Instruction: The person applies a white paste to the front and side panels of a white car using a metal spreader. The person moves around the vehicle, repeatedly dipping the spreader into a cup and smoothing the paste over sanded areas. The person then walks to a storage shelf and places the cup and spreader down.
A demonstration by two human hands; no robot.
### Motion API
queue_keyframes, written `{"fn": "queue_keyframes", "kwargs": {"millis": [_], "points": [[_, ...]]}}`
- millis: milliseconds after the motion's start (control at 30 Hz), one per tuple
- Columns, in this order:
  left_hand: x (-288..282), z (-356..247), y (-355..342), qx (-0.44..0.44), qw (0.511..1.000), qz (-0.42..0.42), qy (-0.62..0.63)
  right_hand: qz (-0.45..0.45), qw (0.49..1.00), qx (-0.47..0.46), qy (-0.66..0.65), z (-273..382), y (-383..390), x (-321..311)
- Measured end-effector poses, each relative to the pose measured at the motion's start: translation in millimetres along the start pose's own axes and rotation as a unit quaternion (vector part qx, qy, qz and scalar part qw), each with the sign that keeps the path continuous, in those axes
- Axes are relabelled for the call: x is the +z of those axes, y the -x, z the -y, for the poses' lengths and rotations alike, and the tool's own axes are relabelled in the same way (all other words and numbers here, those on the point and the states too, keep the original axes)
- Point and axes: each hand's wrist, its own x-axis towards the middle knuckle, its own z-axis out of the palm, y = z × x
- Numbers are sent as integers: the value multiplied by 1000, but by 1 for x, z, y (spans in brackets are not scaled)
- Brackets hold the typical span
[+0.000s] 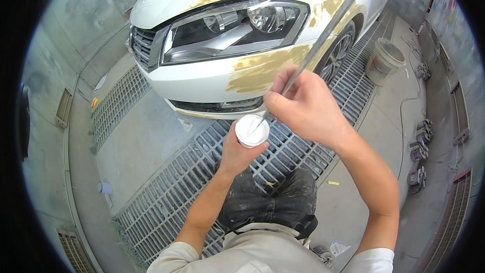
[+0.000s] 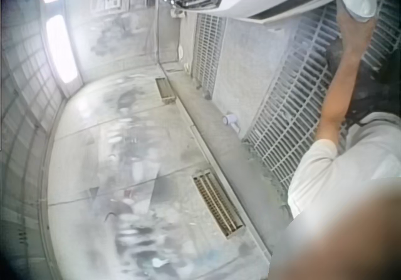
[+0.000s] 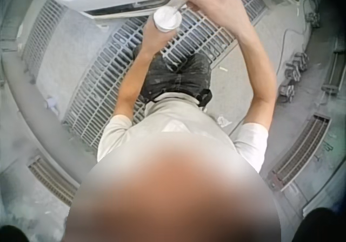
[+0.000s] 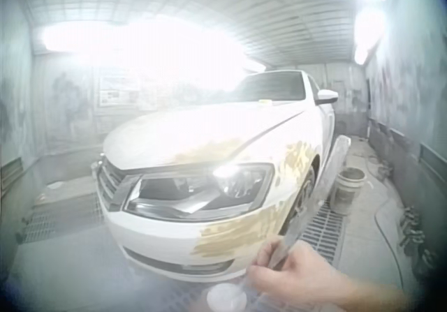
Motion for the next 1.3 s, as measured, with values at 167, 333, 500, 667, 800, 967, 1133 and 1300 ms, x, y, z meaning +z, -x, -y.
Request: {"fn": "queue_keyframes", "kwargs": {"millis": [167,333,500,667,800,967,1133,1300], "points": [[7,-2,4,5,1000,-6,18,76,996,-42,23,1,4,0],[7,1,2,14,999,-39,-10,21,999,-21,36,6,4,-2],[16,6,2,47,996,-75,-14,76,995,-65,15,3,5,-2],[13,12,4,70,989,-104,-73,-69,995,-54,-43,0,7,-3],[19,14,3,44,992,-107,-47,25,999,-24,-9,-1,11,1],[18,13,4,42,994,-94,-25,-8,997,-73,3,1,7,-1],[17,12,4,41,995,-85,-24,54,998,-44,-6,3,7,-2],[17,13,4,36,993,-103,-42,-37,999,-28,6,4,7,-3]]}}
